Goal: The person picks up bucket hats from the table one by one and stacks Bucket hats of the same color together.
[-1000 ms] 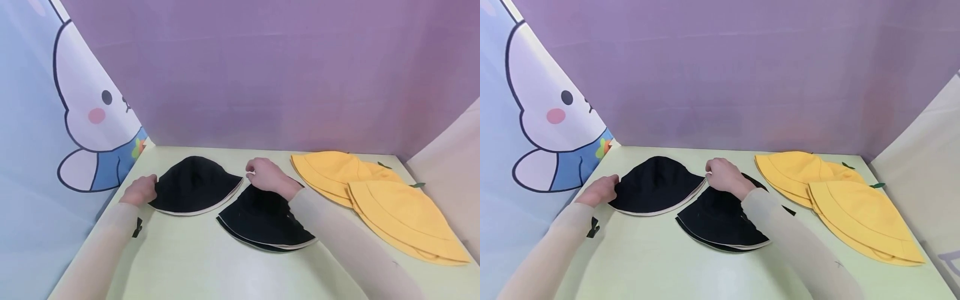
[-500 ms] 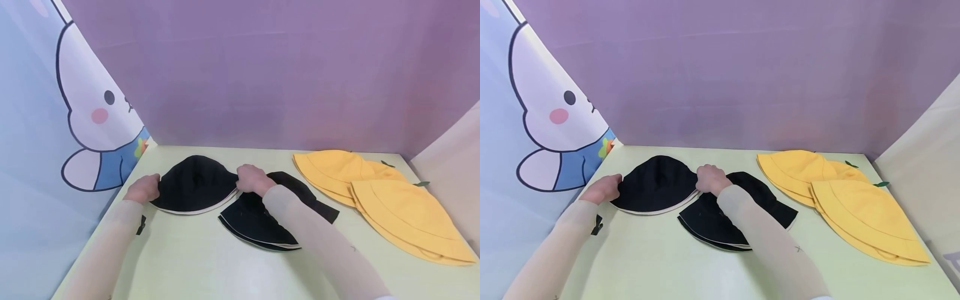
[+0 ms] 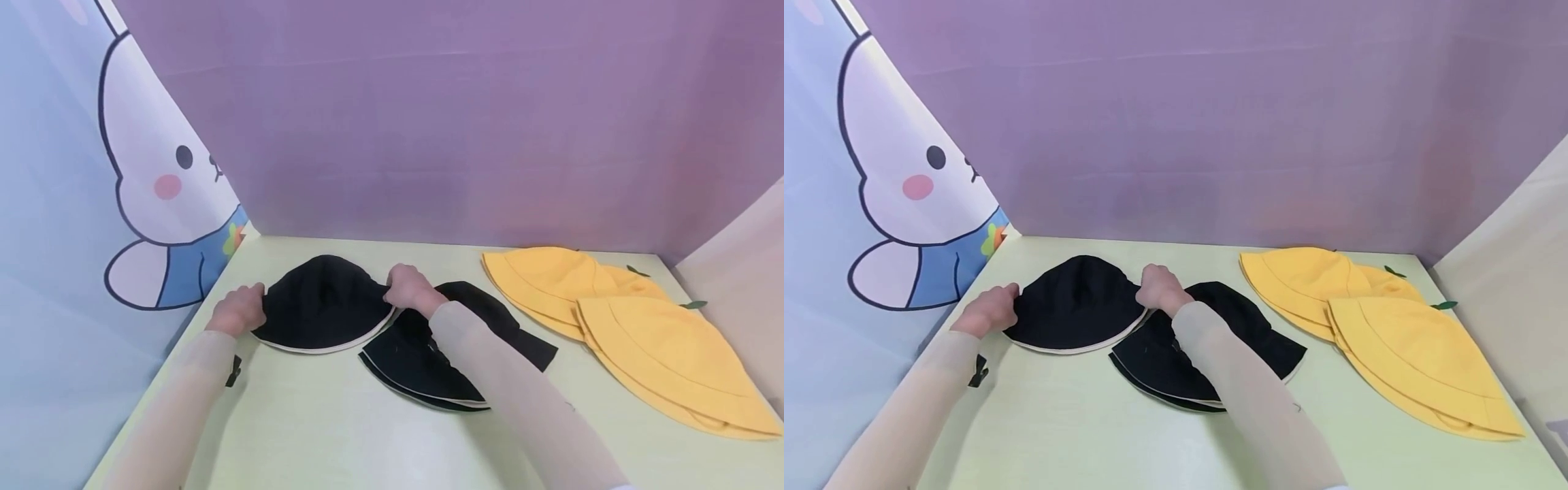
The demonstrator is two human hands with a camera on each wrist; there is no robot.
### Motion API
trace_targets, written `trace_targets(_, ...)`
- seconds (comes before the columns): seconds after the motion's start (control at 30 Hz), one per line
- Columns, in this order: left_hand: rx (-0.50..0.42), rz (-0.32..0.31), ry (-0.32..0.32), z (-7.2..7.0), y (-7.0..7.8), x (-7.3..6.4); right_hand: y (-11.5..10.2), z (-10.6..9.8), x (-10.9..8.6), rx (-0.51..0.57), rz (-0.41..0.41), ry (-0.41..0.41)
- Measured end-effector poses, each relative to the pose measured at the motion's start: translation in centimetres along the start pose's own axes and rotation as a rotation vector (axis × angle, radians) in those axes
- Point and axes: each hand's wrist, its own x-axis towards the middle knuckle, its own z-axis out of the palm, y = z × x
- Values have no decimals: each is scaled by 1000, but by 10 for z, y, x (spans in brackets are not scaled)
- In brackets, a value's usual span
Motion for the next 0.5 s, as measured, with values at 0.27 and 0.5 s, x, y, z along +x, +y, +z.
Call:
trace_targets(0.27,-14,-70,40,1,5,-4,-5,-9,-13,186,32,49)
trace_targets(0.5,-48,-94,-29,-17,7,-13,-4,-20,-26,443,52,37)
